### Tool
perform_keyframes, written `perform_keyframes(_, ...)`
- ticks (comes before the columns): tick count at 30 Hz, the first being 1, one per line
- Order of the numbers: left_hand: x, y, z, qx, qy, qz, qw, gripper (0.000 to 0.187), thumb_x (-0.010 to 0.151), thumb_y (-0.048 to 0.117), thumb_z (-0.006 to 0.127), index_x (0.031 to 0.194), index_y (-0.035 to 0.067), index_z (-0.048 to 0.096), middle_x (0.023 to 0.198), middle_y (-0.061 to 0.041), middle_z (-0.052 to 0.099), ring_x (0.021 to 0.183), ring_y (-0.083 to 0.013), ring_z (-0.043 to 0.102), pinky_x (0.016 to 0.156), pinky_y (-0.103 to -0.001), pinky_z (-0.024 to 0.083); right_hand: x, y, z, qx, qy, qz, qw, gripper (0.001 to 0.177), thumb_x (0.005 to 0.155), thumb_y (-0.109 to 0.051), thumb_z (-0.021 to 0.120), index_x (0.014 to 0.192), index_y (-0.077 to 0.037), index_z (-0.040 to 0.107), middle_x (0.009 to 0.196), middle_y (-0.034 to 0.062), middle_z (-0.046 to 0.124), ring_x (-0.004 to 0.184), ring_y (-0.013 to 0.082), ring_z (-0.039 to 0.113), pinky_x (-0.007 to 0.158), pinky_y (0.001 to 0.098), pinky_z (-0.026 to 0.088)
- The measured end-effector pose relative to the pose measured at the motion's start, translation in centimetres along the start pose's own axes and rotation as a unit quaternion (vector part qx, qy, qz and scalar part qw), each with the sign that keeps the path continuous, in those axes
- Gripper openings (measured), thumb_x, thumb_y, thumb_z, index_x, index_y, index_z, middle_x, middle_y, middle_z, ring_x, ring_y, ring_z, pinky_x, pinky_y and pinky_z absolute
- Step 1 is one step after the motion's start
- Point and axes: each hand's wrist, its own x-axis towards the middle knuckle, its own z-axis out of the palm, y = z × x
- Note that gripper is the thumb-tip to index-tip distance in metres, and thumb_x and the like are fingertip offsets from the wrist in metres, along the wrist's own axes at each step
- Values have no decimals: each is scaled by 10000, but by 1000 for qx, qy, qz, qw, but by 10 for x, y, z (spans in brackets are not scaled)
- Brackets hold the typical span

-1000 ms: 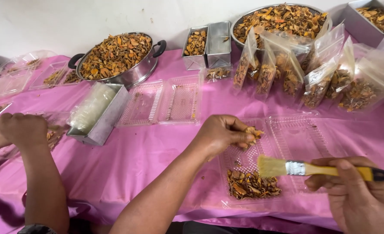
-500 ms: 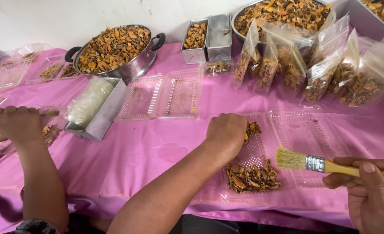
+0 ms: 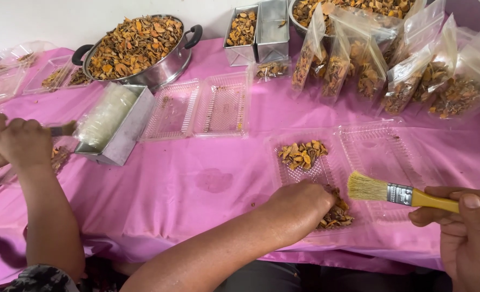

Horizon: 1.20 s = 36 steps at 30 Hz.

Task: Arranging dried herbs into plastic containers using a brush and hands for packaging

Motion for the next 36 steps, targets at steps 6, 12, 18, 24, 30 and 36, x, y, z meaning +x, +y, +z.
perform_keyframes(6, -3, -5, -4, -33, 3, -11, 999, 170, 659, -71, 567, 603, 45, 458, 567, -79, 439, 534, -236, 491, 467, -414, 317, -2, -17, 10, -35, 1, -10, 999, 278, 1225, -260, 460, 1201, 9, 526, 1181, 221, 680, 662, 333, 704, 681, 326, 615)
perform_keyframes(12, -5, -12, -23, -135, 2, -61, 989, 82, 870, -9, 609, 831, 48, 654, 710, -67, 617, 609, -201, 610, 578, -343, 471, -9, -30, 29, -39, -3, -49, 998, 262, 1195, -241, 471, 1165, 7, 551, 1114, 217, 692, 634, 290, 725, 515, 244, 556)
perform_keyframes(18, -13, -6, -48, -332, 20, -150, 931, 152, 919, 192, 742, 1039, 112, 790, 959, -56, 793, 741, -141, 688, 732, -282, 560, -35, -83, 87, -87, -1, -78, 993, 277, 1048, -129, 501, 1061, 120, 620, 944, 244, 720, 604, 312, 771, 547, 327, 612)
perform_keyframes(24, -14, -13, -48, -412, -5, -190, 891, 146, 910, 155, 741, 1048, 114, 769, 1031, -56, 778, 796, -144, 702, 808, -292, 602, -32, -68, 59, -181, -7, -24, 983, 304, 1062, -117, 484, 1050, 96, 700, 711, 239, 774, 531, 295, 786, 674, 326, 606)
perform_keyframes(30, -12, -12, -41, -465, -22, -144, 873, 246, 871, 138, 753, 1108, 68, 751, 1027, -104, 772, 811, -160, 738, 847, -284, 628, -5, -47, 47, -94, 39, 4, 995, 342, 1098, -119, 460, 1074, 172, 638, 935, 337, 726, 572, 437, 743, 644, 466, 634)
perform_keyframes(36, -12, -21, -32, -518, 18, -113, 848, 217, 884, 140, 758, 1080, 48, 753, 987, -119, 765, 818, -171, 736, 838, -291, 646, -2, -28, 25, -129, -1, 70, 989, 467, 1051, -240, 492, 1065, 146, 756, 740, 378, 804, 484, 440, 779, 435, 431, 568)
